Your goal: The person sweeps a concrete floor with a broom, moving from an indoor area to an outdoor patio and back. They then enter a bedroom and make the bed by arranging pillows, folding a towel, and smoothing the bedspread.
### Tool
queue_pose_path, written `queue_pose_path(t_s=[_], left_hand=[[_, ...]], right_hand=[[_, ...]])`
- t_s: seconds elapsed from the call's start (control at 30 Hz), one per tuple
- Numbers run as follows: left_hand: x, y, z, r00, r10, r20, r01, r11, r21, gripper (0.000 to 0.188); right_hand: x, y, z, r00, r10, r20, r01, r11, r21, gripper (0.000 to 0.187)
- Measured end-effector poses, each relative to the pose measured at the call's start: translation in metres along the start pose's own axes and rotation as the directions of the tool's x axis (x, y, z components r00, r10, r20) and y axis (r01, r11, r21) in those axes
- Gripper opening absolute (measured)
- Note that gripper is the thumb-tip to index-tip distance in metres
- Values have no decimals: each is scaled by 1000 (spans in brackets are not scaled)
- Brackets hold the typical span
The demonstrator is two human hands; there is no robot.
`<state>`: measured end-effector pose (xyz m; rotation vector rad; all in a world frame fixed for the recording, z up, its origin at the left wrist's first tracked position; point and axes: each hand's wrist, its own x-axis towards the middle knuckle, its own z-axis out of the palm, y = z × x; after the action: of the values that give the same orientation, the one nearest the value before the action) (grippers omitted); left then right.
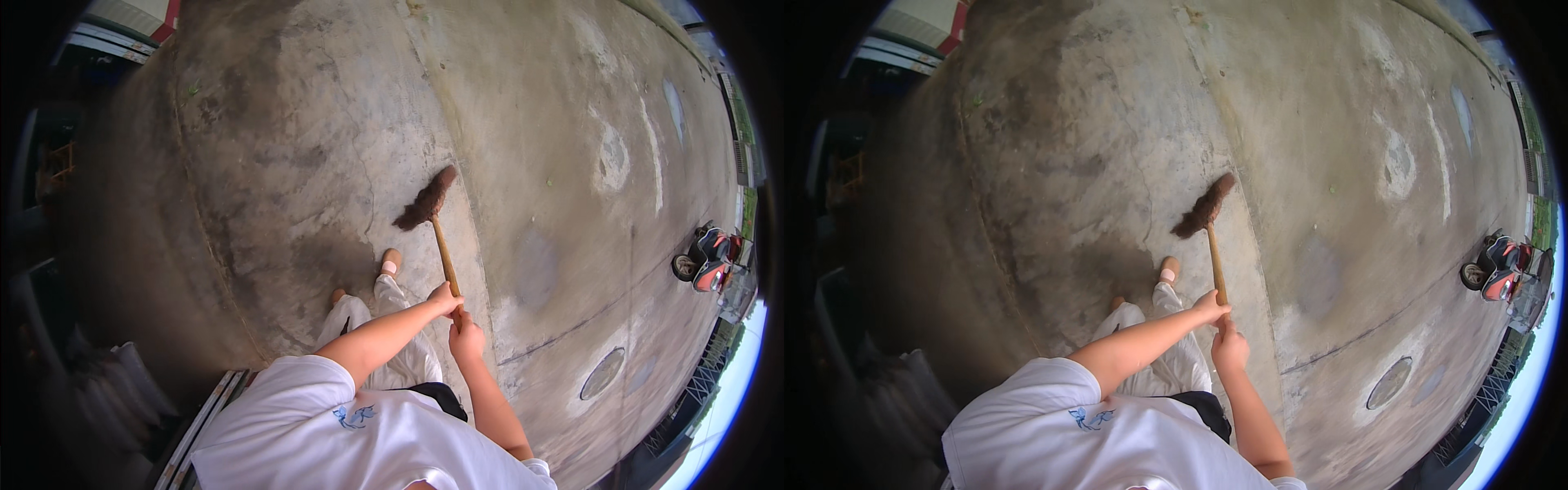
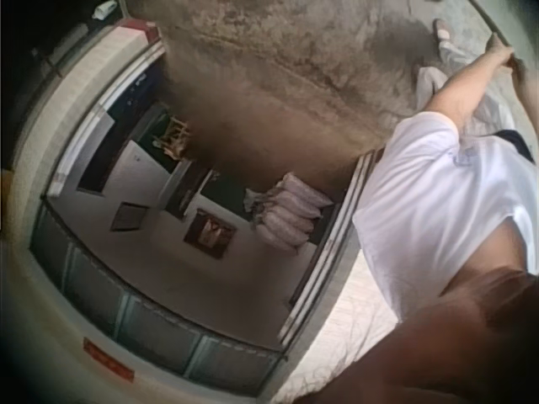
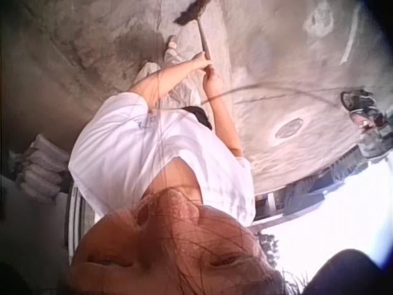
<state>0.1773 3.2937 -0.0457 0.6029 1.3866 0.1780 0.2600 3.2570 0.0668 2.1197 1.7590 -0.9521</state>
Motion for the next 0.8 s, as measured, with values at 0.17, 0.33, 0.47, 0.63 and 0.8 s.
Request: queue_pose_path(t_s=[0.17,0.33,0.47,0.63,0.8], left_hand=[[-45,1,-48,1000,-14,-7,12,977,-212,81],[-46,-86,-148,965,-78,-251,-73,838,-541,75],[-99,-161,-256,905,-231,-358,-134,644,-753,53],[-149,-315,-354,896,-253,-366,-275,332,-902,39],[-204,-430,-392,905,-312,-289,-235,200,-951,26]], right_hand=[[-16,-40,-4,985,-174,14,174,977,-127,37],[-13,-139,52,884,-452,120,467,865,-185,40],[-24,-237,134,722,-649,240,690,703,-175,41],[-83,-358,240,569,-687,452,812,557,-175,33],[-143,-421,323,446,-657,608,880,446,-163,24]])
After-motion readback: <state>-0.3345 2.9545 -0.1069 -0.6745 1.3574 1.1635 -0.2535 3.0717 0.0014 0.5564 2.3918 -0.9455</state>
